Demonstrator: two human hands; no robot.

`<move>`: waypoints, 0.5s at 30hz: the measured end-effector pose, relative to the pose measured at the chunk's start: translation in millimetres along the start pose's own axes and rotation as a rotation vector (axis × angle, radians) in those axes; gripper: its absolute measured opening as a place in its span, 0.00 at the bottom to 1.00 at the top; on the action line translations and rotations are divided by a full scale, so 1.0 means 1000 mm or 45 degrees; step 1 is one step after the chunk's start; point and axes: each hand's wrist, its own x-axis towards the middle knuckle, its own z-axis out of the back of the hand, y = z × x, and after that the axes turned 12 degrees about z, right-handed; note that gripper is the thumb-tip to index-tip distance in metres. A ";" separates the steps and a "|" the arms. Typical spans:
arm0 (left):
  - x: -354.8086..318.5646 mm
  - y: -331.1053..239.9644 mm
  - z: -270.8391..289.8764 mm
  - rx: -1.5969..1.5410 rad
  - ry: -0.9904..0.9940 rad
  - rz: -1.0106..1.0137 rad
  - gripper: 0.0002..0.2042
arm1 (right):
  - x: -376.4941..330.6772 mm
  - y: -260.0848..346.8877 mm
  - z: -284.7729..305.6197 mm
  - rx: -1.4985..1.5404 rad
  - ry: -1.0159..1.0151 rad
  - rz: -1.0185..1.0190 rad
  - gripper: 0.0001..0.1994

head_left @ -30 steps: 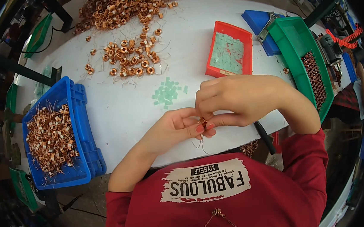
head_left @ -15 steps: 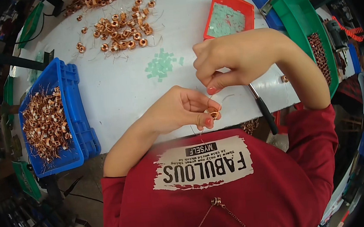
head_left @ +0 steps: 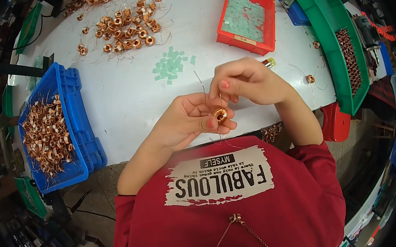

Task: Assembling small copper induction coils by threading wires and using a hammer to secure components.

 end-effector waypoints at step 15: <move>-0.001 0.010 -0.003 -0.045 -0.063 -0.130 0.17 | -0.020 0.015 -0.058 -2.074 0.162 1.670 0.09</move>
